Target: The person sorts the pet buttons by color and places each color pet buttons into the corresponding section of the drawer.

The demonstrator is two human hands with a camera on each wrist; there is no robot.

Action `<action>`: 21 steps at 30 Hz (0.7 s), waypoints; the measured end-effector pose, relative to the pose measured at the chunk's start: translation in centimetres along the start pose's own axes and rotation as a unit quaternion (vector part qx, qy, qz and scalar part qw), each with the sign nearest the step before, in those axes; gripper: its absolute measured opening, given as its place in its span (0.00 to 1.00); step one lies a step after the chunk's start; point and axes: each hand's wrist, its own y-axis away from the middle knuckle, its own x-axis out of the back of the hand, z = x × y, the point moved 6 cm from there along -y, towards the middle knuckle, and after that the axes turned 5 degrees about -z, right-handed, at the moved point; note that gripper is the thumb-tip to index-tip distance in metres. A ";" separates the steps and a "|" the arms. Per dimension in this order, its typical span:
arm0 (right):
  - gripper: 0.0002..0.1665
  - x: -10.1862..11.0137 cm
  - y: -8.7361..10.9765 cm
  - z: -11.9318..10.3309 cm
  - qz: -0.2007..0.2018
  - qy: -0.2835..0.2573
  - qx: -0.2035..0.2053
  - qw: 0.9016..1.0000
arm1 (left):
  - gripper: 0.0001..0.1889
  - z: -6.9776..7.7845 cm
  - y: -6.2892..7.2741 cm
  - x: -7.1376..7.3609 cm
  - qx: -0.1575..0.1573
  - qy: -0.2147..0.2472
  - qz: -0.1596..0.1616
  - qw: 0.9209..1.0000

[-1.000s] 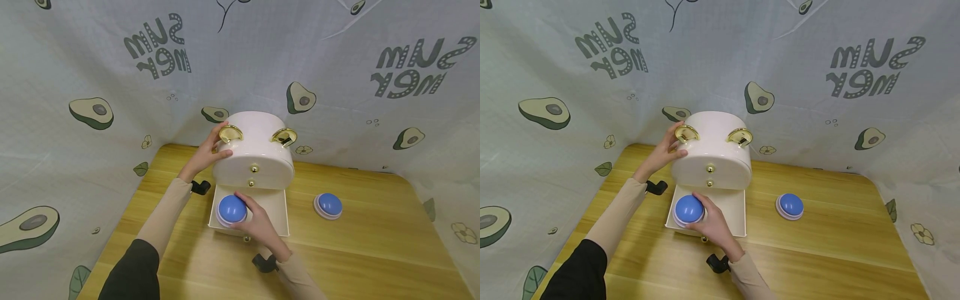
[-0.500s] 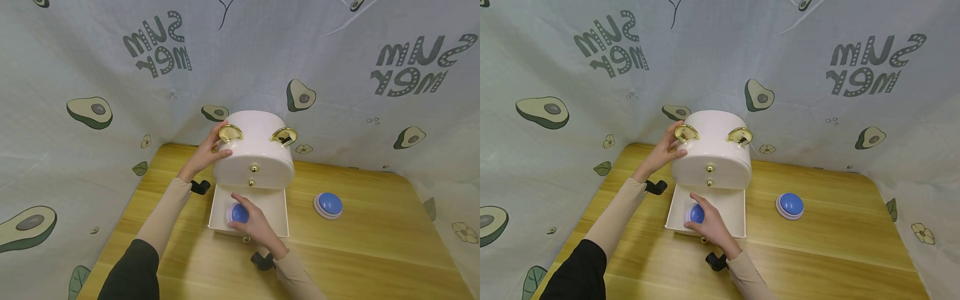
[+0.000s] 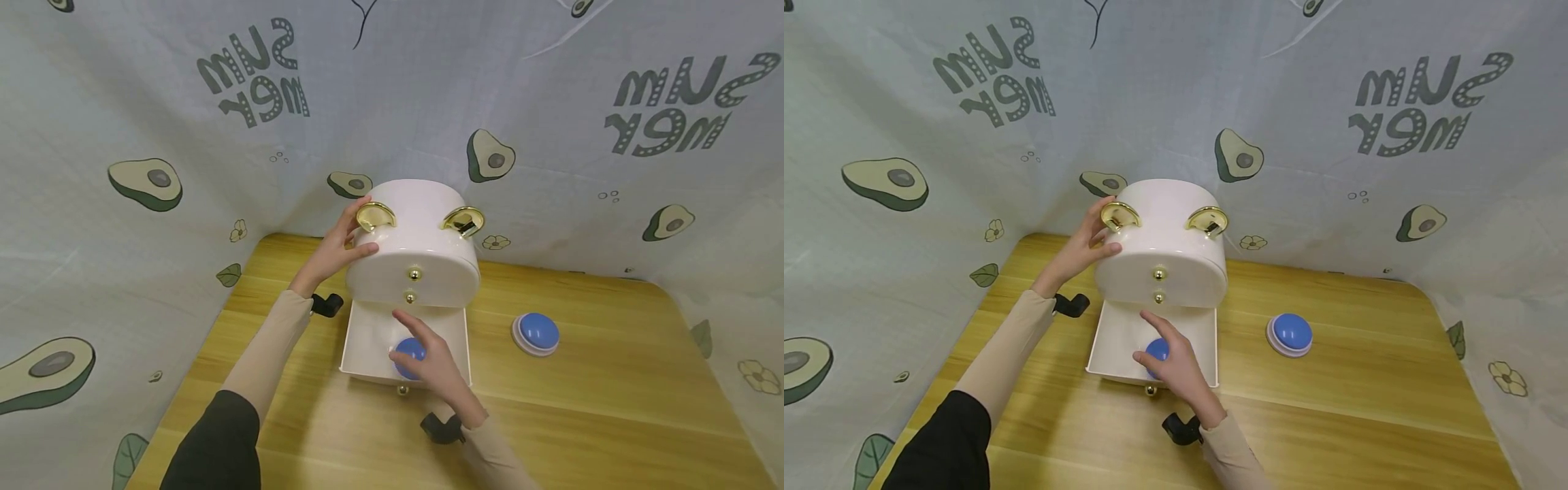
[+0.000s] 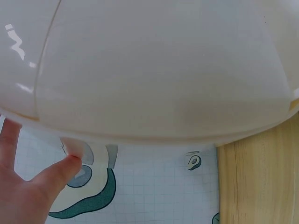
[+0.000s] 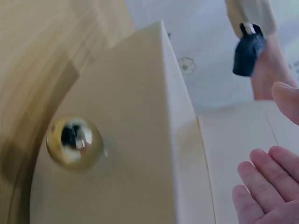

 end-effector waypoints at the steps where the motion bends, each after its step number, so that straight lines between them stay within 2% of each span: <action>1: 0.38 0.5 0.2 -0.1 0.004 -0.016 0.006 1.000 | 0.43 -0.1 0.0 0.0 0.004 0.000 0.000 1.000; 7: 0.37 4.2 1.9 1.0 0.049 -0.066 0.029 0.996 | 0.42 -0.3 -0.1 0.0 0.016 0.000 0.002 1.000; 14: 0.36 8.2 3.5 1.7 0.101 -0.071 0.020 0.992 | 0.43 0.0 -0.1 0.1 0.010 0.002 0.002 1.000; 21: 0.37 12.3 5.4 3.6 0.187 -0.084 0.013 0.979 | 0.43 0.0 -0.1 0.0 0.008 0.007 0.001 1.000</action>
